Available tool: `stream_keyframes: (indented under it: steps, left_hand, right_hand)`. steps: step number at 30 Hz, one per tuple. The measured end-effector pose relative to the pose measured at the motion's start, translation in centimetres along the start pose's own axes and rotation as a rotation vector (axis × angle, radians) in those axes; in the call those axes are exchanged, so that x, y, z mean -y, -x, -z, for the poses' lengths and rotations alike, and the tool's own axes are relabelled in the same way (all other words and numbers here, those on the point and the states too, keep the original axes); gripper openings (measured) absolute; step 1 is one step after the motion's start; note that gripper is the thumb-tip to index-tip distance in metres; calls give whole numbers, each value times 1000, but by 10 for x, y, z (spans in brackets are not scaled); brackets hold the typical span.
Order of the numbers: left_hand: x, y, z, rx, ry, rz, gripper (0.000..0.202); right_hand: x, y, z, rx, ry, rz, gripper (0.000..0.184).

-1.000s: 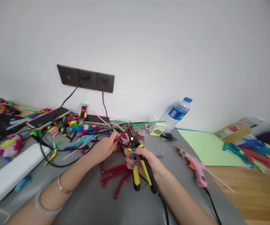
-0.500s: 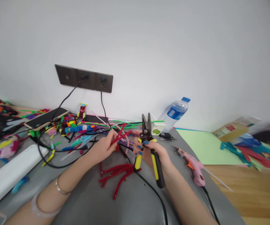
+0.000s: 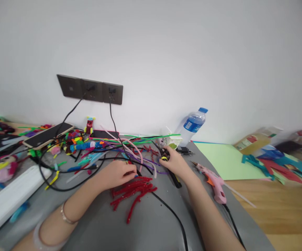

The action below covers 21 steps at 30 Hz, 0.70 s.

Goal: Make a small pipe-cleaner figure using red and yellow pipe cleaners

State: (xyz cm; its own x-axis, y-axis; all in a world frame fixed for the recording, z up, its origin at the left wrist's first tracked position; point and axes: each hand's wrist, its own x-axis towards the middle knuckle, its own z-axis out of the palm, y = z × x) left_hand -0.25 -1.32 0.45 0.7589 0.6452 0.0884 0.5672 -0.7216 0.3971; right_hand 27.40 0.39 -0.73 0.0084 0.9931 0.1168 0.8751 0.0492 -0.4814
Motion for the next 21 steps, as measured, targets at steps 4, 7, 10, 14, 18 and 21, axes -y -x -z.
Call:
stream_keyframes:
  steps: [4, 7, 10, 14, 18, 21]
  left_hand:
    - [-1, 1, 1, 4, 17, -17, 24]
    - [-3, 3, 3, 11, 76, -20, 21]
    - [-10, 5, 3, 36, 128, -3, 36]
    - [-24, 8, -1, 77, 169, -8, 67]
    - [-32, 7, -10, 90, 131, 50, 47]
    - [-26, 4, -14, 58, 15, 80, 34]
  right_hand:
    - [-1, 0, -4, -6, 169, -40, 48]
    - [2, 1, -5, -43, 260, -50, 44]
    - [2, 0, -8, -78, 250, -37, 36]
    - [-1, -1, -12, -135, 207, -17, 32]
    - [-1, -2, -12, -142, 97, 60, 29]
    - [0, -2, -11, -151, 59, 64, 29]
